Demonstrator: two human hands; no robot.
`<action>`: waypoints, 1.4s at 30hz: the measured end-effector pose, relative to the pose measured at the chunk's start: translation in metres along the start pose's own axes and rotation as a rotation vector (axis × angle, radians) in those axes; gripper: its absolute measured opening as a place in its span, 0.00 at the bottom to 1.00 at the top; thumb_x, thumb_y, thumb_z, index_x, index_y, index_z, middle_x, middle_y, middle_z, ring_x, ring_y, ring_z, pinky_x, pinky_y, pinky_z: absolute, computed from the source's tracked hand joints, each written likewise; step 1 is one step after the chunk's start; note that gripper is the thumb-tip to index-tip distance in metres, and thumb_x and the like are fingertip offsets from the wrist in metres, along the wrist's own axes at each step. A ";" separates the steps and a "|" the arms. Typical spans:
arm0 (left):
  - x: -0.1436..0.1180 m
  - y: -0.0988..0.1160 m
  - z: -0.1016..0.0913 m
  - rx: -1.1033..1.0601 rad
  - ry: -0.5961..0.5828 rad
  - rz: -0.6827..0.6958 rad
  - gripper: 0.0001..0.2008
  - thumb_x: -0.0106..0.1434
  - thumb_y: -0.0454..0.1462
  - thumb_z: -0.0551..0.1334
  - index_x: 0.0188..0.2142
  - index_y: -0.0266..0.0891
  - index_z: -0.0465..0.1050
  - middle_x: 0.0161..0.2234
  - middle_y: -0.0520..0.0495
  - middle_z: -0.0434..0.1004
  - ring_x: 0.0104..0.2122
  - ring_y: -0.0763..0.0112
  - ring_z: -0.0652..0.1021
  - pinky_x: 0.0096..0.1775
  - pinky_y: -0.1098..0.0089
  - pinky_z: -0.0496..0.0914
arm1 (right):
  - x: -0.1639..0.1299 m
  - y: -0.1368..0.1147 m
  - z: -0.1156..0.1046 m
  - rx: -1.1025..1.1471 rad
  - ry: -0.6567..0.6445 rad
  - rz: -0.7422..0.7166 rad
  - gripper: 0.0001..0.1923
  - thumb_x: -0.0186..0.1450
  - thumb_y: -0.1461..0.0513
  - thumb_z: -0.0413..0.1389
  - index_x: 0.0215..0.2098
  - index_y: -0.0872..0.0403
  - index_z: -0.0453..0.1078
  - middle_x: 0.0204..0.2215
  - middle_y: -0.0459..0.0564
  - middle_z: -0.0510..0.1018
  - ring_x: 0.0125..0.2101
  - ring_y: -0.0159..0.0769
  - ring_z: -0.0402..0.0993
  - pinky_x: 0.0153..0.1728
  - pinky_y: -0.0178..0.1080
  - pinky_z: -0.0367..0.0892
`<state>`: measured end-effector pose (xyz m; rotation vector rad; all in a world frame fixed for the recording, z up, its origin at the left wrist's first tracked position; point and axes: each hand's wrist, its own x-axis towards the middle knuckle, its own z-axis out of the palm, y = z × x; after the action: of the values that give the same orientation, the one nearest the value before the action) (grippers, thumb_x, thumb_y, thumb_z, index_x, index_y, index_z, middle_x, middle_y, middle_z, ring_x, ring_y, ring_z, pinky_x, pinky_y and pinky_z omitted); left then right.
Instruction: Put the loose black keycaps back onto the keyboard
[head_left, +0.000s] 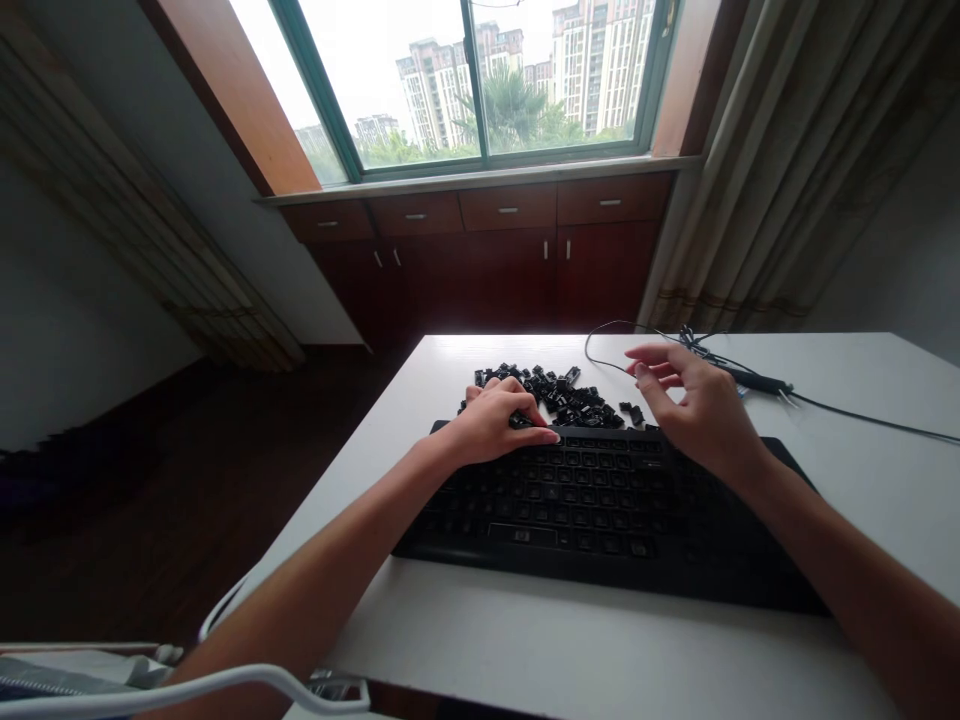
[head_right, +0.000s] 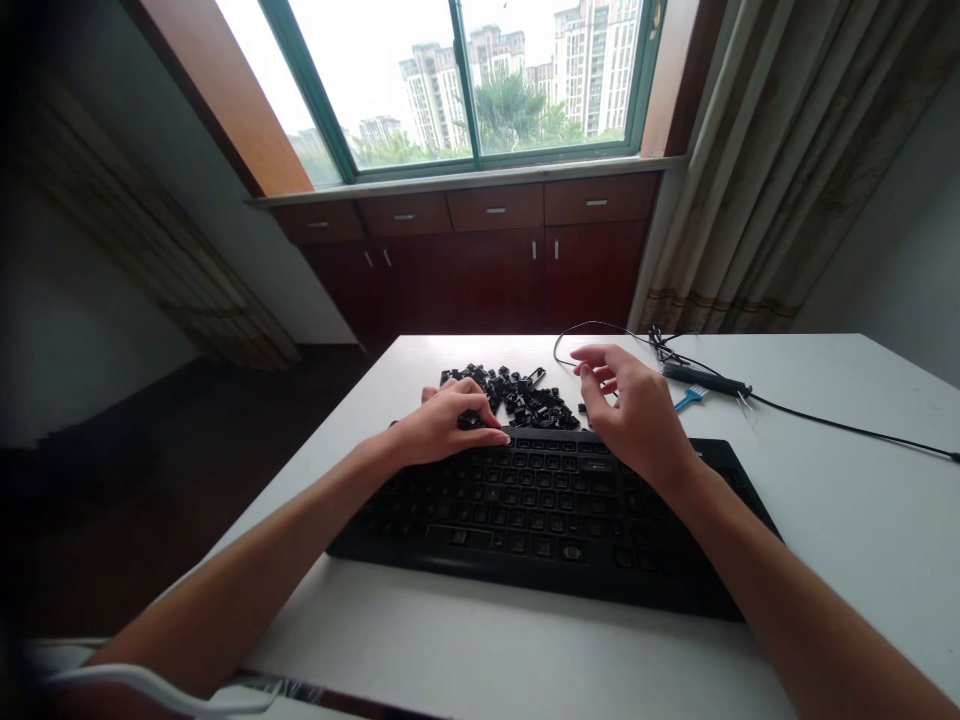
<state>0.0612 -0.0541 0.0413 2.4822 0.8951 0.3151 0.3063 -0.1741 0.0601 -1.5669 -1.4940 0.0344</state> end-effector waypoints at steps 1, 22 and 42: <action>-0.001 0.000 0.001 0.001 0.013 0.003 0.23 0.57 0.61 0.65 0.36 0.47 0.80 0.43 0.47 0.71 0.49 0.57 0.69 0.54 0.53 0.55 | 0.001 0.000 -0.002 -0.015 0.005 -0.006 0.13 0.68 0.57 0.55 0.48 0.52 0.75 0.40 0.52 0.83 0.36 0.40 0.79 0.36 0.42 0.75; -0.020 -0.031 -0.023 0.122 0.450 0.050 0.16 0.70 0.49 0.57 0.38 0.41 0.76 0.39 0.47 0.76 0.33 0.70 0.73 0.39 0.66 0.68 | 0.002 0.040 -0.009 -0.366 -0.482 0.133 0.17 0.66 0.50 0.55 0.39 0.51 0.80 0.31 0.50 0.83 0.29 0.39 0.78 0.29 0.40 0.68; -0.026 -0.014 -0.013 0.304 0.387 0.179 0.10 0.71 0.42 0.57 0.39 0.42 0.75 0.38 0.48 0.75 0.38 0.68 0.74 0.40 0.65 0.69 | 0.003 0.040 -0.010 -0.316 -0.520 0.162 0.17 0.64 0.48 0.58 0.36 0.49 0.82 0.32 0.51 0.84 0.32 0.41 0.80 0.32 0.41 0.71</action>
<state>0.0291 -0.0569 0.0435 2.8457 0.9253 0.7958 0.3437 -0.1705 0.0425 -2.0398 -1.8287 0.3355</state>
